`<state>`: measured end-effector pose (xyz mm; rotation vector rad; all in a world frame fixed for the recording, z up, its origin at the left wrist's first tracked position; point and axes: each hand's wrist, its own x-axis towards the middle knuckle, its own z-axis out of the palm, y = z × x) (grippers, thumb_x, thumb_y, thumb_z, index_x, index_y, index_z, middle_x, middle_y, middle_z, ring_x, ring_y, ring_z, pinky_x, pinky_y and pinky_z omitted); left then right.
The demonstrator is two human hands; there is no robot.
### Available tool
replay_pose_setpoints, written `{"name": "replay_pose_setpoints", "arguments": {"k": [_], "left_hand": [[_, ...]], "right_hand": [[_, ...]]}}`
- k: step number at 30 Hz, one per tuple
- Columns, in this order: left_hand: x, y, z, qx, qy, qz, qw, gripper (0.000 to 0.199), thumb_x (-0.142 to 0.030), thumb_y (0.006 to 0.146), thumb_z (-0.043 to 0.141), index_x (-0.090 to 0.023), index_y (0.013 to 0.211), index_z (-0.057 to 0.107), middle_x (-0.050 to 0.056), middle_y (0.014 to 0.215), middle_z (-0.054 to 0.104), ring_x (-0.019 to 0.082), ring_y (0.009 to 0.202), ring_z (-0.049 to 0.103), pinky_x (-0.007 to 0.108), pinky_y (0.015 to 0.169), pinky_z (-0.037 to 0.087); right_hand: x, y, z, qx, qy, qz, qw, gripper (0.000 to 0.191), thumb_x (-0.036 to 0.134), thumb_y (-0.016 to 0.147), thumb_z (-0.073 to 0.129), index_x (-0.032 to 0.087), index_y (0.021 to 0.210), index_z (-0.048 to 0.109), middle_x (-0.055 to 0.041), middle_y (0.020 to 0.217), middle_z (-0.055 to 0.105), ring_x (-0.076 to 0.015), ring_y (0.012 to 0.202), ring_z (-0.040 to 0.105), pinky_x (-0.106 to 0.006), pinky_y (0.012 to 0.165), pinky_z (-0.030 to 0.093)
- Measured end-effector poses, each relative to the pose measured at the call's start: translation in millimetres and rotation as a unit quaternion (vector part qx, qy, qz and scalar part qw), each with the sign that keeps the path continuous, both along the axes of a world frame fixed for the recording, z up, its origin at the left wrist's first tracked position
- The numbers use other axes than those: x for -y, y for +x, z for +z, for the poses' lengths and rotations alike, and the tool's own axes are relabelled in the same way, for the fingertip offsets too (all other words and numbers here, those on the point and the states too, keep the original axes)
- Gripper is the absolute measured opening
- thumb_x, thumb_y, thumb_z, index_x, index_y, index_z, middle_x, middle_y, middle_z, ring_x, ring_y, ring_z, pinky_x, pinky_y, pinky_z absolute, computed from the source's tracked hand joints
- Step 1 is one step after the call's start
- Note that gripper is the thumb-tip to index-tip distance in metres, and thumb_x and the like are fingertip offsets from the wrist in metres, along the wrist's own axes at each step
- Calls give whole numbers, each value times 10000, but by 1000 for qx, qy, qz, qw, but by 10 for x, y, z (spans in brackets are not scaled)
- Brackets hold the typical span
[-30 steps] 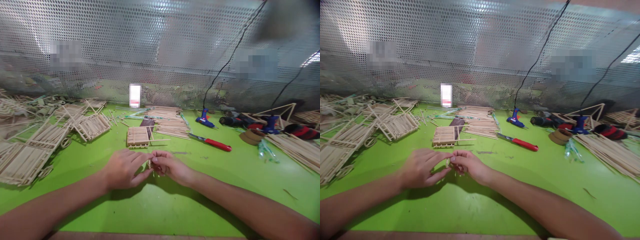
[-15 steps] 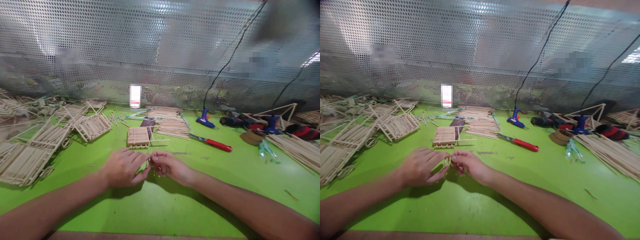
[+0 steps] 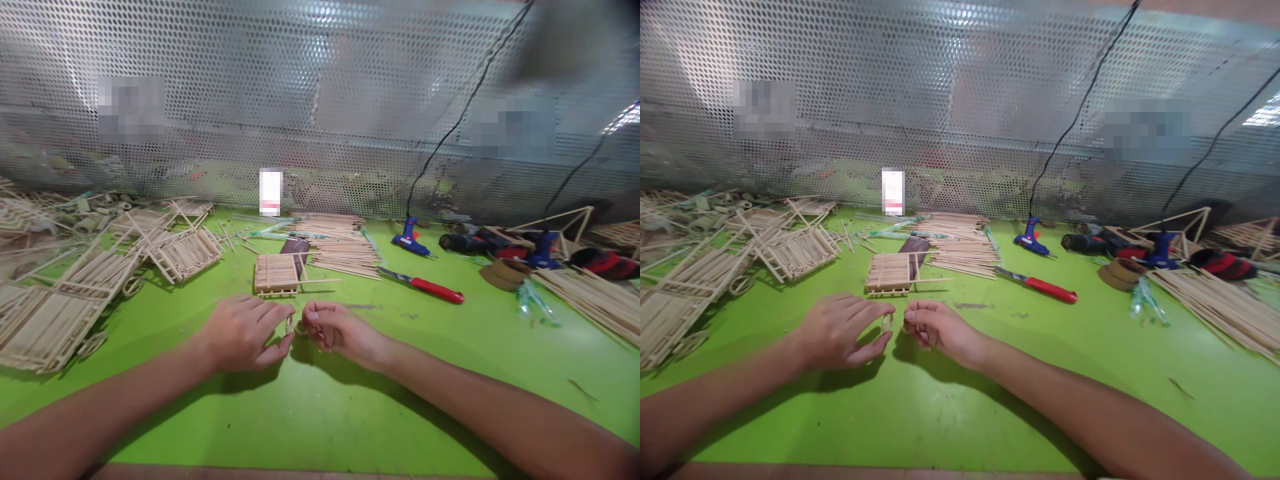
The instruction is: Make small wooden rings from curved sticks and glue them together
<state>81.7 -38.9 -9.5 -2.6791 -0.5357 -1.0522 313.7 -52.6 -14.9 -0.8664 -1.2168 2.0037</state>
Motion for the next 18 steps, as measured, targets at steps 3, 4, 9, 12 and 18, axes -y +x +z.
{"name": "replay_pose_setpoints", "arguments": {"k": [3,4,9,12,18], "left_hand": [[-4,-17,0,-11,-8,8,1000,253,-245,968,533,-152,1171,653,14,765,796,144,560,713,248,477,527],[-4,-24,-5,-17,-12,10,1000,294,-249,970,534,-163,1230,642,12,786,801,148,573,716,255,489,530],[-24,-102,-21,-61,-76,41,994,327,-253,970,518,-208,1246,688,30,813,804,180,623,726,285,508,540],[-77,-181,0,-73,-111,70,989,302,-284,978,497,-198,1151,730,56,769,788,183,562,684,293,464,504],[-144,-239,82,-18,-270,99,958,331,-410,962,546,-221,1171,719,58,764,758,197,582,660,311,479,501]], "right_hand": [[1,0,9,-2,-6,1,1000,372,474,825,825,174,807,607,61,663,561,-74,543,463,-240,510,294],[-1,1,10,-2,-8,1,1000,371,471,825,826,173,807,606,59,666,563,-73,545,464,-239,512,294],[-35,48,-2,5,-10,-5,1000,381,479,840,803,169,784,590,57,646,544,-75,533,454,-238,511,300],[-63,96,-3,11,-7,-25,1000,402,496,870,764,177,754,549,64,641,518,-70,526,439,-229,510,301],[-84,107,-7,27,14,-52,998,434,543,846,778,185,795,539,67,656,521,-63,518,452,-214,482,316]]}}
